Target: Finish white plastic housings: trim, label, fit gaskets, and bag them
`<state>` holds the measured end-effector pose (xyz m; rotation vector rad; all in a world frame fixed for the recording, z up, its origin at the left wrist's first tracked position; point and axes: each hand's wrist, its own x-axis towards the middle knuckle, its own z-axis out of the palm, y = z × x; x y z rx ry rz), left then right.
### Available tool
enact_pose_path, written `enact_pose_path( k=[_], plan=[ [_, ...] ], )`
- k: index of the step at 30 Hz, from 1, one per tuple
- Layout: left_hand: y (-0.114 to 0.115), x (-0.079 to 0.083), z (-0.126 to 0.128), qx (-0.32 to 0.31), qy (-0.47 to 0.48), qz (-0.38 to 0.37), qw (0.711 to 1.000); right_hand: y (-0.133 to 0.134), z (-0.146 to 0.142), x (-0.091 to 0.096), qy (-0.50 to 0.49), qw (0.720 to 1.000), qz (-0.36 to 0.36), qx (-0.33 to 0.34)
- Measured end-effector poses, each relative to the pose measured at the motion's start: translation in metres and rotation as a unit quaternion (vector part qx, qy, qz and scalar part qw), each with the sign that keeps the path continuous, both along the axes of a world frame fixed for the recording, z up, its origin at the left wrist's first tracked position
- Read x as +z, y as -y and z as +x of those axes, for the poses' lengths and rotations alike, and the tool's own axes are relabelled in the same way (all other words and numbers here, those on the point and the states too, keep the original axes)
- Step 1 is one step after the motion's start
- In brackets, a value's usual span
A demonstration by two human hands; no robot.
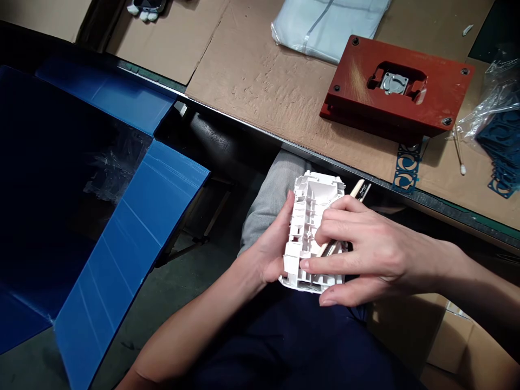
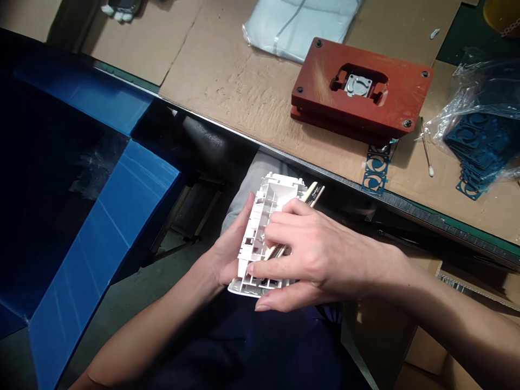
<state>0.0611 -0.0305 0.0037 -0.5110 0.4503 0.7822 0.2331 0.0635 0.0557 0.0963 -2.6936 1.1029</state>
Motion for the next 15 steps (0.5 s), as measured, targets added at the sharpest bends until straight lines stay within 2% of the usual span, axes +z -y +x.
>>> enact_pose_path(
  k=[4,8,10,12,15],
  plan=[
    [0.0,0.0,-0.002,0.002,0.004,0.005,1.0,0.0,-0.001,0.0,-0.01,1.0,0.001,-0.007],
    [0.002,0.002,-0.007,0.037,0.018,0.021,0.999,-0.004,0.006,-0.004,-0.025,0.998,-0.039,-0.042],
    [0.004,0.003,-0.012,0.08,-0.021,0.038,0.996,-0.005,0.012,-0.006,-0.026,0.992,-0.054,-0.111],
    [0.004,0.004,-0.018,0.122,-0.083,0.05,0.988,-0.005,0.018,-0.01,-0.013,0.973,-0.073,-0.218],
    [0.002,0.006,-0.026,0.14,-0.164,0.058,0.975,0.003,0.022,-0.02,-0.005,0.912,-0.138,-0.386]
  ],
)
